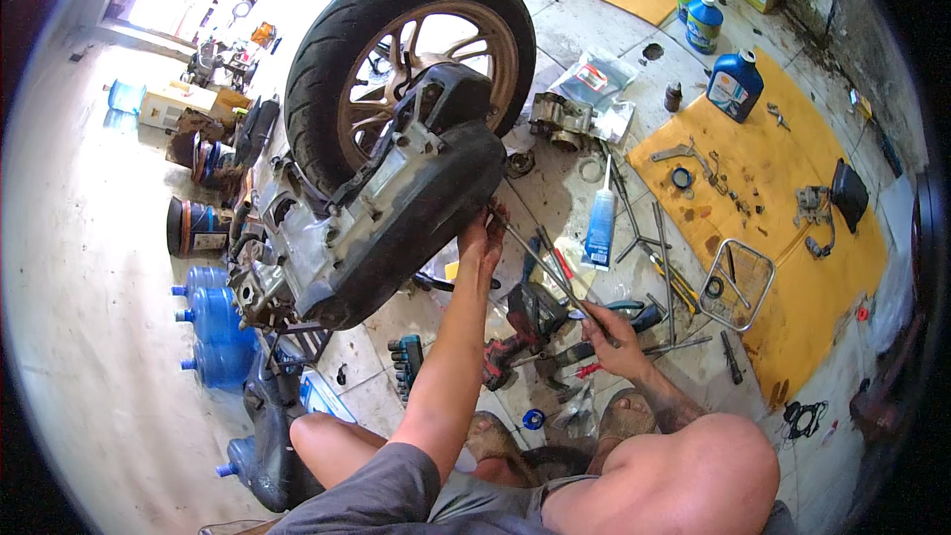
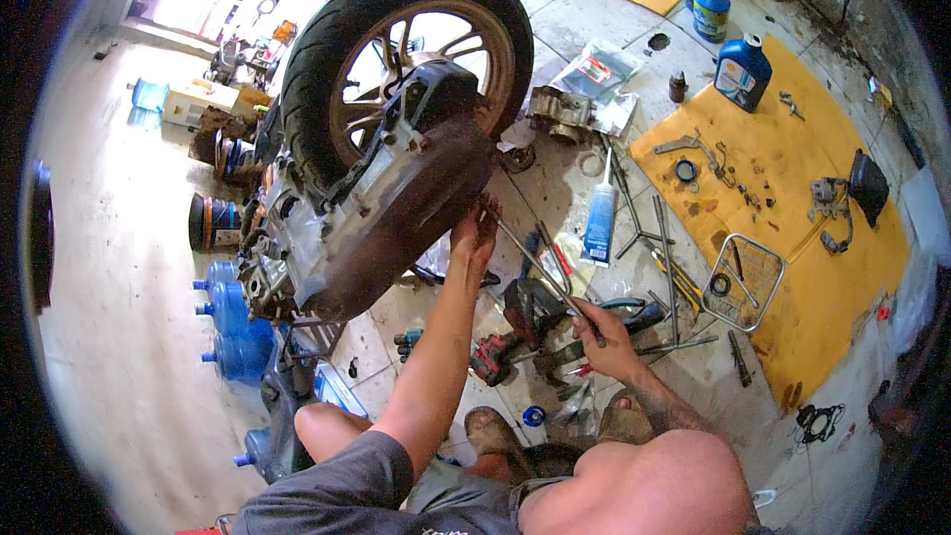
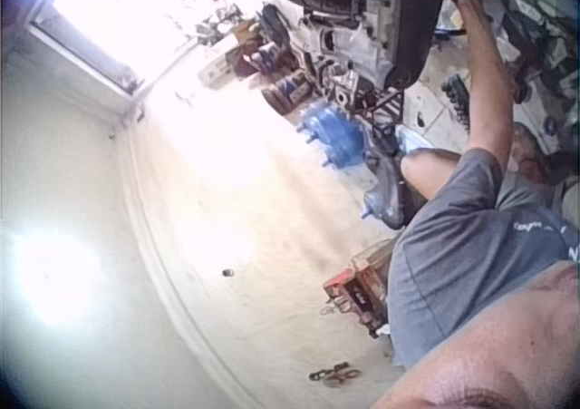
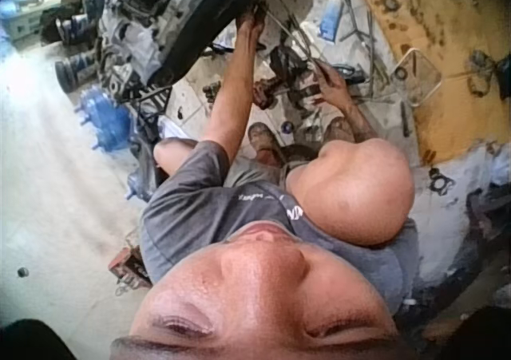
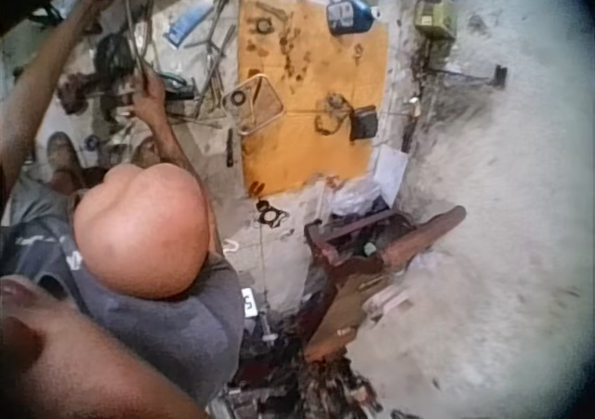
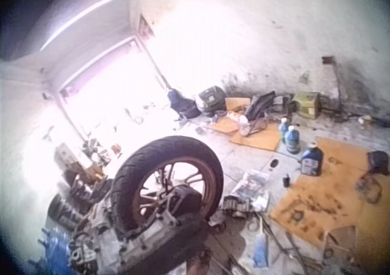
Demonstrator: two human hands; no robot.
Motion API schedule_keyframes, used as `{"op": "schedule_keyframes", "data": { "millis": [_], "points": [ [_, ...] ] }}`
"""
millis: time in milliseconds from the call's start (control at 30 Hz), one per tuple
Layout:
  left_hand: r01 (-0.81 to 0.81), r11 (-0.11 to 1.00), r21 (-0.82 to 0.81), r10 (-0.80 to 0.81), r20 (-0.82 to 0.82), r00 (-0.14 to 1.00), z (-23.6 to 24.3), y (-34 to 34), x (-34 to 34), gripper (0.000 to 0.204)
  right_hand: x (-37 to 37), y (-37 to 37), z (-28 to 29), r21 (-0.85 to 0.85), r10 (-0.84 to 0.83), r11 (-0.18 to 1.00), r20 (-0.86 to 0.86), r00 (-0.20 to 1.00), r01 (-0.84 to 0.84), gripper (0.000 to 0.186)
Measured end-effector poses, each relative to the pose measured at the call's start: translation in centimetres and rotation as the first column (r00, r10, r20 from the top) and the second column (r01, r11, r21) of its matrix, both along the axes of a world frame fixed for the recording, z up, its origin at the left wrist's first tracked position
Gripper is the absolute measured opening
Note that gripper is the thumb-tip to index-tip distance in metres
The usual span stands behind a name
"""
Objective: The recorder is repairing a motorcycle engine by handling and checking various engine components and bolts.
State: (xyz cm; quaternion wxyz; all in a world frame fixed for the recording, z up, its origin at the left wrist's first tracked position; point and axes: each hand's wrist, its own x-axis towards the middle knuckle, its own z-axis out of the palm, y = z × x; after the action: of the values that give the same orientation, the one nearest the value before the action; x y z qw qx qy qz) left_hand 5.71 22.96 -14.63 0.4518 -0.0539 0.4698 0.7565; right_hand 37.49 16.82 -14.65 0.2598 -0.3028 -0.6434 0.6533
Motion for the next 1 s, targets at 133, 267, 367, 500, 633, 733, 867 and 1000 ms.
{"op": "schedule_keyframes", "data": {
  "millis": [133,267,367,500,633,733,867,1000],
  "points": [
    [0.005,0.999,0.047,-0.005,-0.006,1.0,-0.6,-0.4,0.1,0.013,0.5,0.3,0.4,0.184,-0.015,0.983,0.033,0.999,0.009,0.052],
    [-0.018,0.997,-0.079,0.021,0.038,0.999,-1.4,0.1,-0.6,0.012,-0.1,0.7,2.3,0.454,-0.077,0.889,0.284,0.956,-0.063,0.048],
    [-0.01,1.0,0.003,0.01,-0.004,1.0,-1.0,0.0,-0.2,0.015,-1.0,1.4,3.4,0.379,-0.048,0.923,0.294,0.955,-0.071,0.045],
    [0.4,0.915,0.045,-0.393,-0.113,0.913,0.5,-3.3,4.9,0.041,-2.0,2.6,3.5,0.637,-0.218,0.77,0.326,0.92,-0.043,0.042],
    [0.818,0.574,-0.026,-0.816,-0.105,0.569,1.6,-7.6,13.0,0.055,-3.1,3.3,3.4,-0.614,-0.193,0.775,-0.005,0.981,0.149,0.027],
    [0.668,0.732,-0.135,-0.675,-0.009,0.737,2.2,-7.5,15.1,0.042,-2.0,2.6,4.6,-0.961,-0.294,0.259,-0.17,0.941,-0.093,0.027],
    [0.538,0.821,-0.191,-0.528,0.105,0.843,3.3,-6.8,16.0,0.033,2.0,0.3,6.0,-0.444,-0.3,0.813,0.233,0.925,0.376,0.019],
    [0.542,0.818,-0.191,-0.524,0.14,0.84,4.0,-6.6,15.9,0.033,4.2,-1.9,3.9,-0.245,-0.253,0.935,0.049,0.966,0.258,0.006]
  ]
}}
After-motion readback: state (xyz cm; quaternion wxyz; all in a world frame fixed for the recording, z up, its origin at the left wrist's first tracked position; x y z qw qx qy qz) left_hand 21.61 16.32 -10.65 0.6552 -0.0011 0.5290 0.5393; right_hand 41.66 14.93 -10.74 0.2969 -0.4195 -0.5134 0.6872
